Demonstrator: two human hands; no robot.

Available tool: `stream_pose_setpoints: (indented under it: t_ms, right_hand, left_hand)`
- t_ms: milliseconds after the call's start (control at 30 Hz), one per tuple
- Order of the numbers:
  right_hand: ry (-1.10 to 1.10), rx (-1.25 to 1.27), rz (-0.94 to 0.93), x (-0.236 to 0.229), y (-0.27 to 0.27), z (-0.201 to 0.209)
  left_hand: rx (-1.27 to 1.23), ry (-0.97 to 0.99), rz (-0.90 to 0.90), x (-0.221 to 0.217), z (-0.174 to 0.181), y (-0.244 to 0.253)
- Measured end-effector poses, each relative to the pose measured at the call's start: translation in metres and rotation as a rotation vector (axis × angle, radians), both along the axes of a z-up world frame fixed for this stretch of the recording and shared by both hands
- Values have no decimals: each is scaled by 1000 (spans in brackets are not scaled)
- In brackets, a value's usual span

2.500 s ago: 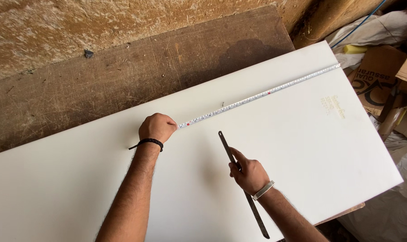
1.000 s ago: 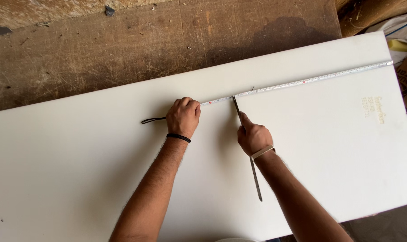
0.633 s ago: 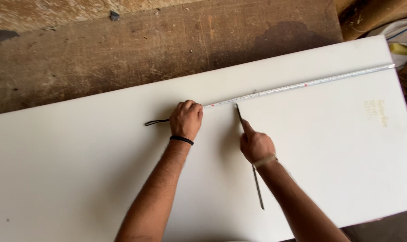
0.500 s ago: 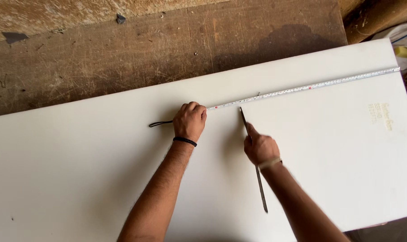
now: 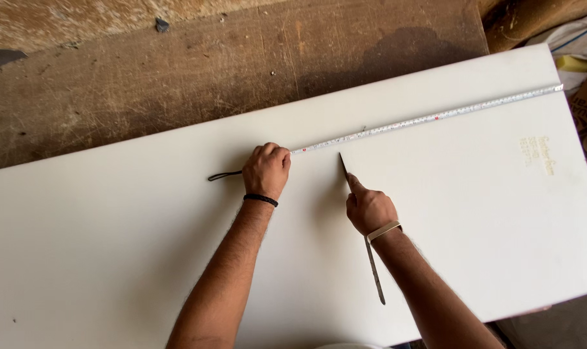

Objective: The person places a white foam board on a workbench, measures and marks it with a tape measure and utility knife, then uses a wooden straightedge to cut the board into two pieces.

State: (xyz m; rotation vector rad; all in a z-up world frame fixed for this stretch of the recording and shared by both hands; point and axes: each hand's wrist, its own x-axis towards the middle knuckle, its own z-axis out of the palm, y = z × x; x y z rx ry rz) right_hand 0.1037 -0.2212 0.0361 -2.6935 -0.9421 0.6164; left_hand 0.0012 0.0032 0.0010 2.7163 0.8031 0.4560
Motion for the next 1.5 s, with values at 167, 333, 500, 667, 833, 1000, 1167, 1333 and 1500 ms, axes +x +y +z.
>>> stream_pose_setpoints:
  t_ms: [167, 333, 500, 667, 833, 1000, 1167, 1333, 1500]
  right_hand:
    - [-48, -35, 83, -5, -13, 0]
    - [119, -70, -41, 0, 6, 12]
    - [25, -61, 46, -11, -10, 24]
    - [209, 98, -123, -28, -49, 38]
    - [590, 431, -493, -31, -81, 53]
    - [787, 565, -710, -31, -116, 47]
    - [936, 686, -759, -26, -149, 46]
    - [1127, 906, -871, -51, -200, 45]
    - [1090, 964, -1035, -131, -263, 25]
  left_hand:
    - [-19, 39, 7, -1, -3, -9]
    - [4, 66, 2, 1, -1, 2]
    - [-15, 13, 13, 1, 1, 0]
    - [-83, 29, 6, 0, 12, -3]
    - [-298, 13, 13, -2, 38, -37]
    - [-419, 61, 35, -24, 59, -78]
    - [-388, 152, 129, -69, 65, -100]
    - [-309, 168, 217, -118, 49, -111]
    - [-47, 205, 216, -154, 32, -121]
